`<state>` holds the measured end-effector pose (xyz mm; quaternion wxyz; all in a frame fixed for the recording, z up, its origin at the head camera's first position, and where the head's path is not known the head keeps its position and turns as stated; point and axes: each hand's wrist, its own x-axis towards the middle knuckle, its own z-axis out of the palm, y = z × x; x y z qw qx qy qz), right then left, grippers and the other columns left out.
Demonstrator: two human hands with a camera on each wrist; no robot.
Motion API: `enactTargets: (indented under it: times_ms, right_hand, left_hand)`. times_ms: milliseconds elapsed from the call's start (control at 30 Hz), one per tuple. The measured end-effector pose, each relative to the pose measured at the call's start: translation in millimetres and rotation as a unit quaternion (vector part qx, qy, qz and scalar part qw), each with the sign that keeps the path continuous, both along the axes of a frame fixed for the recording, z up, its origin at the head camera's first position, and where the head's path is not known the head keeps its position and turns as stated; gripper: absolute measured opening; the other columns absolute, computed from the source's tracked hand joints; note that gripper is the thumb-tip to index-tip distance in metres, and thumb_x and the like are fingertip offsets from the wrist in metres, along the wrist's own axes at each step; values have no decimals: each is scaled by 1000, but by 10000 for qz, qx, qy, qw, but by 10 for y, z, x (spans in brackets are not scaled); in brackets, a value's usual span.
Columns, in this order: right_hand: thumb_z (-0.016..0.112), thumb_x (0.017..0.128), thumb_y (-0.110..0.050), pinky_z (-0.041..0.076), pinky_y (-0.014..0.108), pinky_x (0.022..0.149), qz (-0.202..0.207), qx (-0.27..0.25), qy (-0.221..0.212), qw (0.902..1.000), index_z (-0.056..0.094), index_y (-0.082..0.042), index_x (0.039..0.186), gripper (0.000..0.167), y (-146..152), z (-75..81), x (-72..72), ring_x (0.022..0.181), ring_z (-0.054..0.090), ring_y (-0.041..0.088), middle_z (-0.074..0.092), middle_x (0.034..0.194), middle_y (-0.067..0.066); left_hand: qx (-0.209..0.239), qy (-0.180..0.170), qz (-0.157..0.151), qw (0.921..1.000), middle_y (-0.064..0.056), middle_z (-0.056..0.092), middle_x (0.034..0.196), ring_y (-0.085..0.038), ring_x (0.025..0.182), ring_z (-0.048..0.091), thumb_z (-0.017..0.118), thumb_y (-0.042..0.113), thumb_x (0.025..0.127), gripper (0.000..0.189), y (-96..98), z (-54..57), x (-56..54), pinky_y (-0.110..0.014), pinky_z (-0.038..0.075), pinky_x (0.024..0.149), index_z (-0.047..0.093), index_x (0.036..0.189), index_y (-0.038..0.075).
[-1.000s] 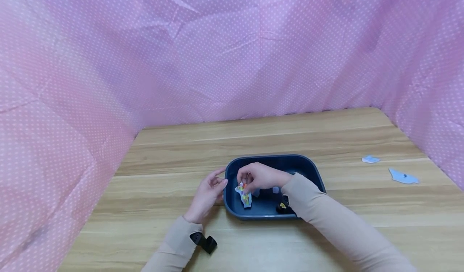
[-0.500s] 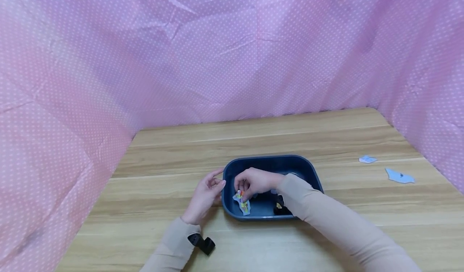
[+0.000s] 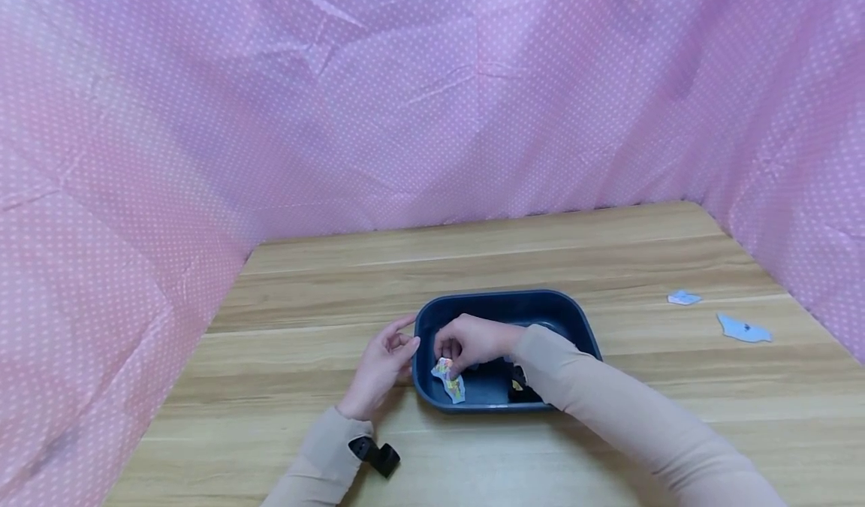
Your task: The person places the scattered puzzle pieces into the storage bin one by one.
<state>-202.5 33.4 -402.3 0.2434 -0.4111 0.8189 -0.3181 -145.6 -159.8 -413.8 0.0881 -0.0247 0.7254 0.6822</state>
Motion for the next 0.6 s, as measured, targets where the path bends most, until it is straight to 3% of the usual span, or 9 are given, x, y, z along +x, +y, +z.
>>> enactTargets:
  times_ms: [600]
  right_hand:
    - [80,75,-11,47,17,64,126,454,416,9980,66,-12,89,19,-74,11,33,68,54,1,63,78,-5]
  left_hand:
    - [-133,33,16,9999,-4,59,83,-8,66,55,56,2,93,41,1,-15,-1,-24,49,58,52,133,7]
